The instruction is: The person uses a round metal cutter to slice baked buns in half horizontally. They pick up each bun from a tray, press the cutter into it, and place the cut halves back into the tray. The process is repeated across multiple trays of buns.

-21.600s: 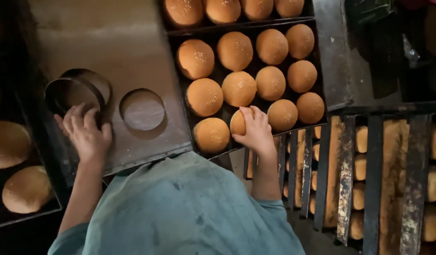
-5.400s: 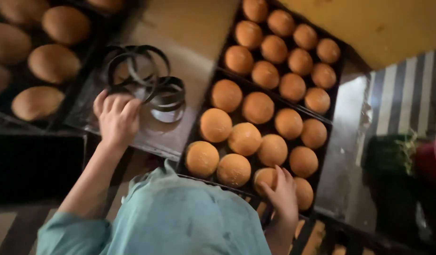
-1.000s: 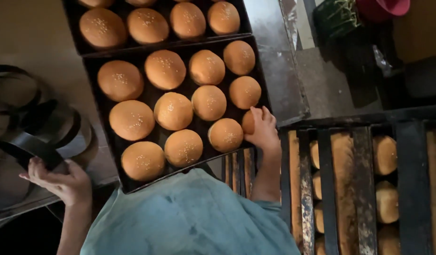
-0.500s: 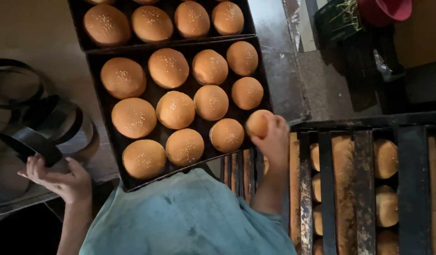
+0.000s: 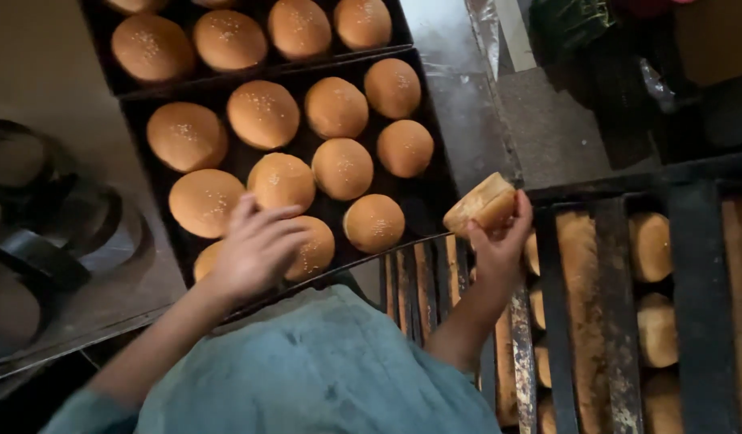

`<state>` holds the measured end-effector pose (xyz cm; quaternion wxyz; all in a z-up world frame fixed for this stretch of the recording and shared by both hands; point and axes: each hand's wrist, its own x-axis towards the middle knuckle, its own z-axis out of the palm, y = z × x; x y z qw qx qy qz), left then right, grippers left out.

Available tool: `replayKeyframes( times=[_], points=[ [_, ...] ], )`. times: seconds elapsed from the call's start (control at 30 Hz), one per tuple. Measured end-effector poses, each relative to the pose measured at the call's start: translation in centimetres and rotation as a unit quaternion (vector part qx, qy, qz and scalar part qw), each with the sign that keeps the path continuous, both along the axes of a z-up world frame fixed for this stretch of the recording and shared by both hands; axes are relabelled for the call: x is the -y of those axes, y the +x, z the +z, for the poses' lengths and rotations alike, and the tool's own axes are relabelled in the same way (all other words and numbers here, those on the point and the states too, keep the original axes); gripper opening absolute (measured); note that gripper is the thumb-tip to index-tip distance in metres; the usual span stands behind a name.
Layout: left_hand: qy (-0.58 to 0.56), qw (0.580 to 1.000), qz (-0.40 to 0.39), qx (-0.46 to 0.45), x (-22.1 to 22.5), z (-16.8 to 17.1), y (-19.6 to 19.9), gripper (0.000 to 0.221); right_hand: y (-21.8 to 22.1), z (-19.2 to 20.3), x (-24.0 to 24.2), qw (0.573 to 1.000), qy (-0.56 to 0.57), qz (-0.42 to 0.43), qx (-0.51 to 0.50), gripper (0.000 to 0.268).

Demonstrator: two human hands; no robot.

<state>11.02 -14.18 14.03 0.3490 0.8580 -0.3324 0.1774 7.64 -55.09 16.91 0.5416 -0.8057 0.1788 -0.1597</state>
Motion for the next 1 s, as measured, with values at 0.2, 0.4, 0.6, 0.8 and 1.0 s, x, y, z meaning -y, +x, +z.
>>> replayKeyframes(
  times=[0.2,0.4,0.6,0.8,1.0],
  points=[
    [0.086,0.968,-0.223,0.081,15.5,0.9,4.6,0.02,-2.6,-2.6,1.9,0.991,0.103,0.011,0.081,0.097],
    [0.288,0.93,-0.218,0.063,26.3,-9.8,4.5,0.014,-4.0,-4.8,4.7,0.972,0.206,-0.025,0.113,0.093],
    [0.272,0.931,-0.236,-0.059,25.7,-6.3,5.7,0.013,-6.2,-6.2,6.5,0.945,0.299,-0.056,0.124,0.09],
    [-0.002,0.917,-0.197,-0.346,16.8,3.6,7.2,0.021,-6.2,-6.6,5.7,0.911,0.388,-0.064,0.123,0.086],
    [-0.024,0.997,0.055,-0.053,2.3,4.6,4.8,0.033,-0.7,-3.0,2.1,0.958,0.258,0.119,0.038,0.095]
  ],
)
